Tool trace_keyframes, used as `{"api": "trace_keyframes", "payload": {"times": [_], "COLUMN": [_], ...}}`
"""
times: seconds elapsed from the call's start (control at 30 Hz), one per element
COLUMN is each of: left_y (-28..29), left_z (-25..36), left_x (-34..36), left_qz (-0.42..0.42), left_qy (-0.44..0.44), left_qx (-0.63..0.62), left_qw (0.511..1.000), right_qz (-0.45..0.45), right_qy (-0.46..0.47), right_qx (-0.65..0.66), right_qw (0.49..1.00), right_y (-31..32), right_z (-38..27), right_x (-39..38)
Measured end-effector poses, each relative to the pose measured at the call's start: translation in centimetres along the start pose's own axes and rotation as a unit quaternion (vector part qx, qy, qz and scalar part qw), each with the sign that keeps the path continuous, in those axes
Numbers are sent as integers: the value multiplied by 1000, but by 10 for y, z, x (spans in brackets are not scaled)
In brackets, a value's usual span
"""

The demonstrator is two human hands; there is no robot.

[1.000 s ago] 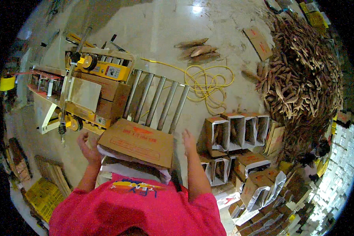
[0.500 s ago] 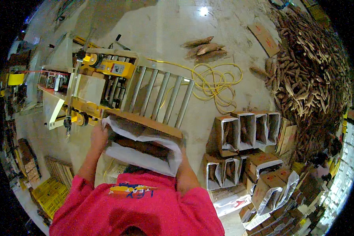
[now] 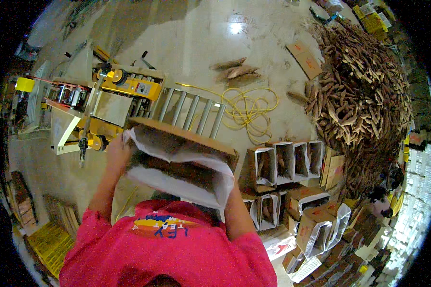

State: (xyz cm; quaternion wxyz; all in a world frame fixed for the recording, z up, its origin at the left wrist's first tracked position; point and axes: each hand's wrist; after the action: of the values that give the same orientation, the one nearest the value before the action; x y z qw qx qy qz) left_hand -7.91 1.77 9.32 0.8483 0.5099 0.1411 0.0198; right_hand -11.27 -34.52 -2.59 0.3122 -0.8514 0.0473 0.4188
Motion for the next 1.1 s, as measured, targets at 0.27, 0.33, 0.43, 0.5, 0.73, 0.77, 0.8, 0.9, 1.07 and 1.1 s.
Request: {"api": "trace_keyframes", "payload": {"times": [0.27, 0.33, 0.43, 0.5, 0.73, 0.77, 0.8, 0.9, 1.07, 1.1], "left_y": [-60, -60, -46, -33, -13, -18, -31, -139, -105, -71], "left_z": [-18, -30, -53, -45, 26, 52, 43, 70, 9, 21], "left_x": [98, 86, 58, 44, 61, 77, 86, 160, 108, 98], "left_qz": [-46, -36, -62, -96, -220, -249, -196, -308, -374, -350], "left_qy": [33, 11, -17, -17, -96, -90, -52, -189, -23, -24], "left_qx": [70, 23, -27, 5, 226, 219, 121, 156, 187, 179], "left_qw": [996, 999, 998, 995, 944, 939, 972, 919, 908, 919], "right_qz": [10, 30, 71, 119, -16, 27, 37, 139, 64, 99], "right_qy": [19, 44, 114, 118, 249, 214, 152, 115, 133, 173], "right_qx": [82, 23, -130, -287, -675, -527, -421, -754, -697, -655], "right_qw": [996, 998, 982, 943, 694, 822, 893, 632, 702, 729], "right_y": [-12, -24, -48, -32, -122, -105, -113, 56, -82, -113], "right_z": [2, 2, -12, -5, -30, -13, -5, 1, -18, -40], "right_x": [45, 2, -56, -64, -21, 29, 55, 224, 66, 17]}}
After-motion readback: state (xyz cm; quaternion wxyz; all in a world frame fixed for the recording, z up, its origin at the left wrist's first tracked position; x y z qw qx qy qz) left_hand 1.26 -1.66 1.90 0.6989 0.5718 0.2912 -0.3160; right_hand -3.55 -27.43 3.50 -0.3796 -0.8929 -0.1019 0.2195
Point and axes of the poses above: each hand's wrist, its own x-axis towards the middle knuckle, its own y-axis out of the back of the hand, z = x × y, and after that the axes turned 6 degrees about -z, right-handed
